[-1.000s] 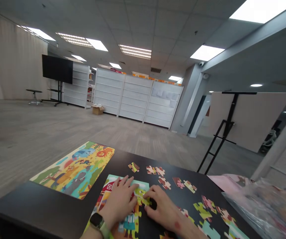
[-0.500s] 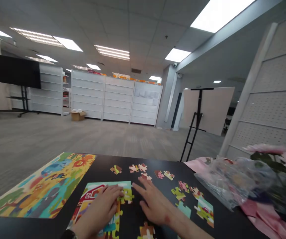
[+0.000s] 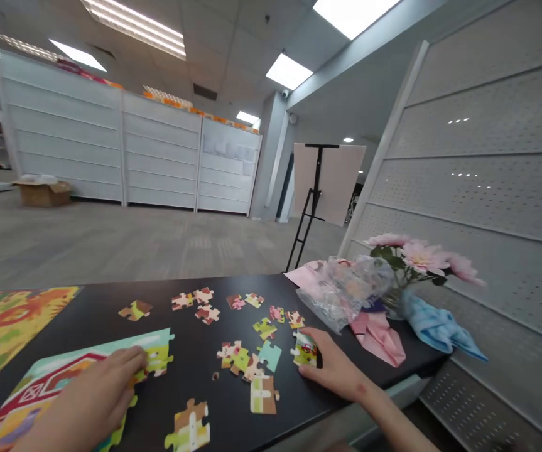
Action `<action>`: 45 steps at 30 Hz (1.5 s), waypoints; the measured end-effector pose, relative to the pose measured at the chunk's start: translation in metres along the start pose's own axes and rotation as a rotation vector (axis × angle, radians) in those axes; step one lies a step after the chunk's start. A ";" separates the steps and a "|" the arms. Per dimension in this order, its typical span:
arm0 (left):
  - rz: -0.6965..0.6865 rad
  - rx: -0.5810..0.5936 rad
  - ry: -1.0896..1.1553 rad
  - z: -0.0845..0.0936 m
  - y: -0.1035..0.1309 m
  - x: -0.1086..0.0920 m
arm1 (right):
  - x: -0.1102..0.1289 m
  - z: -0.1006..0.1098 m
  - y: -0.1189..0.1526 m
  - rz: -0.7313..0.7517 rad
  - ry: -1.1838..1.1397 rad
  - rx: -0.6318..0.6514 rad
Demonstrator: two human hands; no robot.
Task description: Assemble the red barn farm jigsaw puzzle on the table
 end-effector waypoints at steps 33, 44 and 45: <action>0.061 -0.045 0.109 0.026 0.008 -0.032 | 0.126 0.005 -0.036 0.323 0.080 -0.020; 0.097 0.029 0.166 0.022 0.009 -0.027 | 0.250 -0.067 -0.106 0.611 -0.132 0.090; 0.099 0.042 0.172 0.022 0.010 -0.026 | 0.249 -0.072 -0.108 0.616 -0.139 0.096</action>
Point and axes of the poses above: each hand's wrist, its own y-axis away from the middle knuckle, its own z-axis out of the back of the hand, x = y × z, the point moved 9 cm from there along -y, towards the middle knuckle, and after that the axes turned 8 degrees about y, right-handed, at the moved point
